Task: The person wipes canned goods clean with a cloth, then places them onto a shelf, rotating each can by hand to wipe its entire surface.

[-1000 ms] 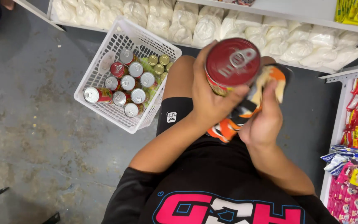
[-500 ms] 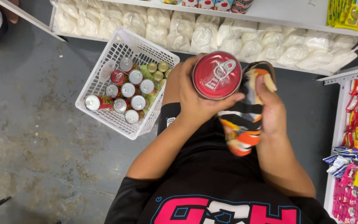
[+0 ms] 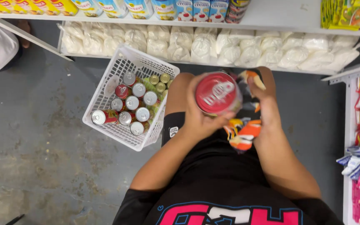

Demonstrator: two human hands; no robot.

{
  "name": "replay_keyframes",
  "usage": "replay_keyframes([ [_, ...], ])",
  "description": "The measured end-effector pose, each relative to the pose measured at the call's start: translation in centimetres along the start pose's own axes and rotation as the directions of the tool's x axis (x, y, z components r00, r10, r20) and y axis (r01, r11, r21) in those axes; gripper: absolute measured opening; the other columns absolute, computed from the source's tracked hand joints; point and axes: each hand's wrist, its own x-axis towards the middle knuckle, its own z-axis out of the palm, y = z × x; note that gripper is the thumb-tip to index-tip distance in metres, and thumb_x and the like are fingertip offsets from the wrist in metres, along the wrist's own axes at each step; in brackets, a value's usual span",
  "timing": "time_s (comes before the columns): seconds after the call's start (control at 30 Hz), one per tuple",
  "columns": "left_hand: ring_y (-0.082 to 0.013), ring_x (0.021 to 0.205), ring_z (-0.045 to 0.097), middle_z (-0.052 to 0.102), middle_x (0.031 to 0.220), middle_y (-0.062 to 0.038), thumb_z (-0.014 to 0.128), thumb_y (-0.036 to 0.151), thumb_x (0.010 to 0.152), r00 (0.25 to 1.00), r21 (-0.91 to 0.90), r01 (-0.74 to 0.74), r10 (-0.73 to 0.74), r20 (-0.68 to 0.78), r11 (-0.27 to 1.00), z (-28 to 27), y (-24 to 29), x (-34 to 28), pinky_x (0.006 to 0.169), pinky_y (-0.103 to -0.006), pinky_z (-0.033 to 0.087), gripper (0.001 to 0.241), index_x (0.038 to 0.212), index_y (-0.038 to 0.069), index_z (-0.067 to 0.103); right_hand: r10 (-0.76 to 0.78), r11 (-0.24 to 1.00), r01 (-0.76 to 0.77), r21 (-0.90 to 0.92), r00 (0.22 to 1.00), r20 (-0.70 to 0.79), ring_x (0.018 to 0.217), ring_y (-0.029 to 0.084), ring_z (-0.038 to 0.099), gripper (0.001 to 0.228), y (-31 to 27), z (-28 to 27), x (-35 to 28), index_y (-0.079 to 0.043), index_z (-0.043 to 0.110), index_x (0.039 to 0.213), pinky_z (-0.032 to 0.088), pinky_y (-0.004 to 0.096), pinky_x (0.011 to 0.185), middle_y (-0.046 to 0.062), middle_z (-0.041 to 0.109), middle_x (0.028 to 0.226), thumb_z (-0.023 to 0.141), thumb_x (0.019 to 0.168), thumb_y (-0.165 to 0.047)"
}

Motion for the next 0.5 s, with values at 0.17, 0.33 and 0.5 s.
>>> replay_keyframes([
  [0.17, -0.0254, 0.136, 0.056, 0.048, 0.151, -0.021, 0.092, 0.025, 0.083, 0.998, 0.121, -0.051, 0.054, -0.020, 0.991, -0.3, -0.2, 1.4, 0.117, -0.0373, 0.048, 0.103, 0.155, 0.000, 0.022, 0.217, 0.949, -0.232, 0.213, 0.972, 0.091, 0.097, 0.025, 0.074, 0.033, 2.3, -1.5, -0.3, -0.008, 0.066, 0.124, 0.060, 0.041, 0.086, 0.012, 0.074, 0.112, 0.063, 0.095, -0.024],
  [0.33, -0.0255, 0.133, 0.061, 0.053, 0.143, -0.020, 0.089, 0.022, 0.088, 0.996, 0.165, 0.038, -0.025, -0.082, 0.985, -1.7, -2.1, 1.0, 0.117, -0.0379, 0.051, 0.092, 0.154, -0.002, 0.029, 0.186, 0.960, -0.226, 0.167, 0.957, 0.224, 0.104, 0.027, 0.073, 0.030, 0.2, -0.8, -0.5, -0.007, 0.063, 0.127, 0.059, 0.047, 0.093, 0.012, 0.071, 0.119, 0.058, 0.101, -0.022],
  [0.5, -0.0255, 0.136, 0.055, 0.049, 0.149, -0.019, 0.090, 0.031, 0.085, 0.996, 0.013, -0.009, 0.008, 0.085, 1.000, 0.0, -0.9, 0.9, 0.118, -0.0387, 0.046, 0.106, 0.157, -0.001, 0.019, 0.180, 0.930, -0.178, 0.320, 0.983, 0.022, 0.101, 0.029, 0.075, 0.037, 3.8, -2.8, 0.6, -0.005, 0.066, 0.127, 0.061, 0.044, 0.089, 0.016, 0.074, 0.115, 0.060, 0.093, -0.018],
])
